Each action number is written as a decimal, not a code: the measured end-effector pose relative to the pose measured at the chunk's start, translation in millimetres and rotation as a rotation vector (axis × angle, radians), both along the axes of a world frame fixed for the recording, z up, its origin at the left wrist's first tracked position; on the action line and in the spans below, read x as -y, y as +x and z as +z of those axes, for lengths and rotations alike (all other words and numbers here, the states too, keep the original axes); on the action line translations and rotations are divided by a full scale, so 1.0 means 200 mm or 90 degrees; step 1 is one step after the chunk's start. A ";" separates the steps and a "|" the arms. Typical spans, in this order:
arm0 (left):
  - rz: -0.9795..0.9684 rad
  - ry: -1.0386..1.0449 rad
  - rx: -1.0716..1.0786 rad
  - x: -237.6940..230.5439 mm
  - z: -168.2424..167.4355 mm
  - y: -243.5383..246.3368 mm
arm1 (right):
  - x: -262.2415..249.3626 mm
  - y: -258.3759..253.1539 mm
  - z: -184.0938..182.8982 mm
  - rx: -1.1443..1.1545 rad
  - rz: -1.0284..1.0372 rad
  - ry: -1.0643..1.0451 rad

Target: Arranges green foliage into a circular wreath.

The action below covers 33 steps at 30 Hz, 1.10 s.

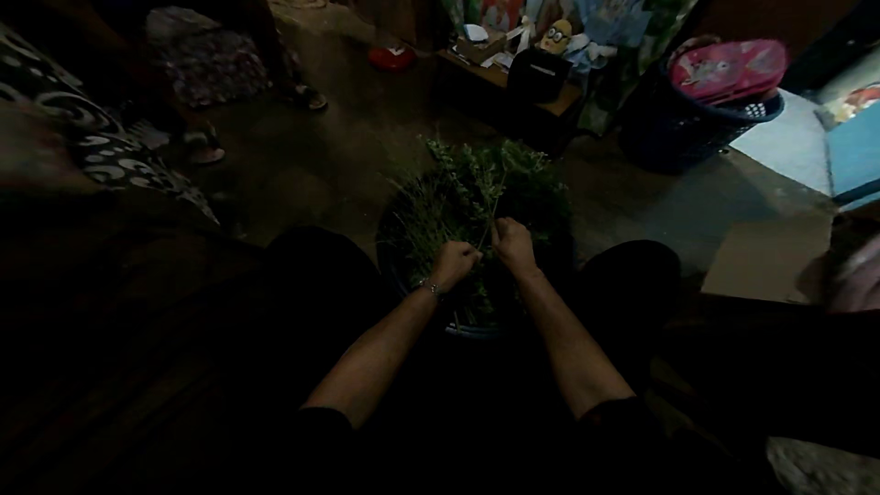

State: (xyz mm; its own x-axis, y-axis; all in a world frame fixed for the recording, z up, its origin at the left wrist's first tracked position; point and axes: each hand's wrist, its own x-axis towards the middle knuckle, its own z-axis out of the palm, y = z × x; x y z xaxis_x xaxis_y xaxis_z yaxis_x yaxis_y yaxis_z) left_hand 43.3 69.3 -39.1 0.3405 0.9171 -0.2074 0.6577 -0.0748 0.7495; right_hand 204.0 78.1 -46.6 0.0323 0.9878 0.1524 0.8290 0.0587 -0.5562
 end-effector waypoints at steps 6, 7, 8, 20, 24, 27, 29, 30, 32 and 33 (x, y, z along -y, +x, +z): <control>0.134 0.044 0.004 -0.08 -0.05 -0.03 | 0.00 0.07 0.07 -0.284 -0.094 0.060; 0.139 0.062 0.007 -0.09 -0.06 -0.03 | 0.02 0.07 0.10 -0.379 -0.104 0.057; 0.134 0.089 0.020 -0.09 -0.06 -0.03 | 0.04 0.07 0.13 -0.468 -0.106 0.048; 0.126 0.036 0.246 0.03 0.14 -0.04 | 0.18 -0.17 0.06 -0.470 -0.024 0.028; 0.133 0.034 0.326 -0.02 0.08 -0.06 | 0.17 -0.17 0.04 -0.477 -0.009 0.024; 0.132 0.030 0.380 -0.04 0.04 -0.06 | 0.17 -0.17 0.05 -0.507 -0.008 -0.011; 0.120 0.040 0.392 -0.05 0.02 -0.07 | 0.17 -0.15 0.07 -0.529 -0.010 -0.068; 0.109 0.045 0.380 -0.05 0.02 -0.07 | 0.17 -0.15 0.07 -0.535 -0.001 -0.091; 0.078 0.050 0.345 -0.04 0.03 -0.06 | 0.15 -0.12 0.06 -0.530 0.030 -0.118; 0.064 0.046 0.330 -0.03 0.05 -0.06 | 0.14 -0.11 0.06 -0.527 0.042 -0.123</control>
